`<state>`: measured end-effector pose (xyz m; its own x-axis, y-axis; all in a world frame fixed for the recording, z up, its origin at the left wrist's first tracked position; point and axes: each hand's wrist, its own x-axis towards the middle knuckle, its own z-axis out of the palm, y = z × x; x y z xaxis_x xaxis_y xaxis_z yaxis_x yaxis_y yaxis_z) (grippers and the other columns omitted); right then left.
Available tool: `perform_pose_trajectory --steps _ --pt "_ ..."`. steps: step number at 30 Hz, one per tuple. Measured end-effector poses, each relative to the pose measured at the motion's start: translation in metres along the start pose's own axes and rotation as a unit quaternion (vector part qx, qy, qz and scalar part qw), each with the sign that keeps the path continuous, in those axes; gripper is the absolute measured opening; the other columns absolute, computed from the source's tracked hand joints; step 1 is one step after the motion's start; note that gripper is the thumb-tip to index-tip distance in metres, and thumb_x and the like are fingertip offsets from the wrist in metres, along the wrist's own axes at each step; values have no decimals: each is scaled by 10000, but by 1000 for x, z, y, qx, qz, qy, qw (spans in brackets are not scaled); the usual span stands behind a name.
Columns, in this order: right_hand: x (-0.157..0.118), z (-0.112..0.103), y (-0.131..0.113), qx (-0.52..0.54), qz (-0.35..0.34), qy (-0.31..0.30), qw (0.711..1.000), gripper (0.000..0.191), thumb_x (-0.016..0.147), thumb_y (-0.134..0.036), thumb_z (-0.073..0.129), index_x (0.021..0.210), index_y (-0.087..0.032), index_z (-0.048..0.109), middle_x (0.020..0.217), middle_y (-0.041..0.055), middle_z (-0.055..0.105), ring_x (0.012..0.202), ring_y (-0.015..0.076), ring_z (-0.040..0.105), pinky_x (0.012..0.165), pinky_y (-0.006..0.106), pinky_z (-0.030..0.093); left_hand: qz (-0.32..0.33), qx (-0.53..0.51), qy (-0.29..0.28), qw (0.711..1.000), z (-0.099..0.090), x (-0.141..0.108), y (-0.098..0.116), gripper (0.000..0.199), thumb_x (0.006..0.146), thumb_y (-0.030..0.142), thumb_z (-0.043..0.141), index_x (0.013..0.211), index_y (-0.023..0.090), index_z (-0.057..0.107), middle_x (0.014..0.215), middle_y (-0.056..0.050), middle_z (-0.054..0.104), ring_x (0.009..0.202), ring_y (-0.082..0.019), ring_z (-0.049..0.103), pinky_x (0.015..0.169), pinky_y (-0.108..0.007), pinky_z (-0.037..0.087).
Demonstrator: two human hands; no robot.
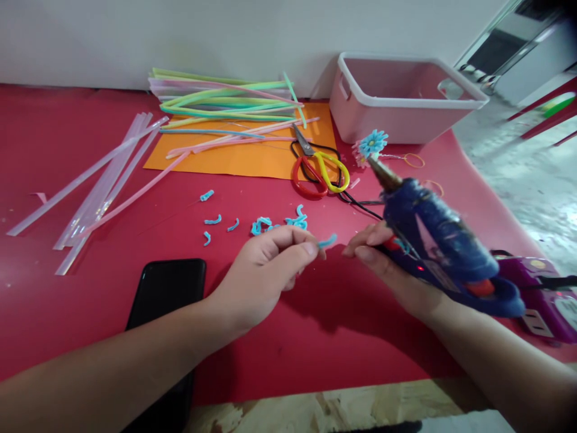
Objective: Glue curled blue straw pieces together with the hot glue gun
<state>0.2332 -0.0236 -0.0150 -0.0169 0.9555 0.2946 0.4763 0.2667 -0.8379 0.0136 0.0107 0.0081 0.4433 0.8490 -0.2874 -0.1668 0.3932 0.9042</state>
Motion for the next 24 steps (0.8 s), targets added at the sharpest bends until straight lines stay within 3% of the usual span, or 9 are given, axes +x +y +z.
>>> perform_pose_trajectory --steps 2,6,11,18,21,24 --pt "3 6 -4 91 13 29 995 127 880 -239 726 915 -280 610 824 -27 725 764 164 725 762 332 615 -67 -26 -39 997 1 0 1 129 838 271 662 743 185 638 597 60 454 477 -57 304 446 -192 230" --pt "8 8 -15 207 13 -39 977 165 887 -248 759 926 -296 606 855 -46 776 817 149 765 771 302 639 -143 -56 -96 984 4 -1 5 137 794 236 677 699 174 599 562 60 450 450 -42 274 426 -185 169" --pt "9 3 -24 259 43 -85 961 229 859 -267 792 934 -281 576 877 -26 799 799 164 785 727 299 663 -204 -87 -127 967 5 0 5 147 774 237 678 678 171 588 527 61 417 449 -42 255 434 -179 161" --pt "10 5 -30 285 94 -133 945 251 855 -280 775 905 -277 529 833 -13 790 781 193 782 781 385 675 -221 -82 -124 964 6 1 5 126 748 210 670 672 169 578 524 69 400 450 -35 249 430 -164 165" --pt "10 5 -29 291 90 -122 945 238 844 -246 783 902 -282 555 806 -29 770 744 173 766 741 346 672 -217 -73 -116 967 6 1 5 103 757 205 678 713 174 589 555 63 434 454 -37 278 426 -160 177" --pt "8 5 -25 285 99 -103 948 253 812 -186 805 908 -268 585 807 -37 763 755 143 751 725 279 651 -161 -34 -89 982 6 -1 4 61 796 218 670 833 195 628 622 48 508 471 -56 356 417 -166 235"
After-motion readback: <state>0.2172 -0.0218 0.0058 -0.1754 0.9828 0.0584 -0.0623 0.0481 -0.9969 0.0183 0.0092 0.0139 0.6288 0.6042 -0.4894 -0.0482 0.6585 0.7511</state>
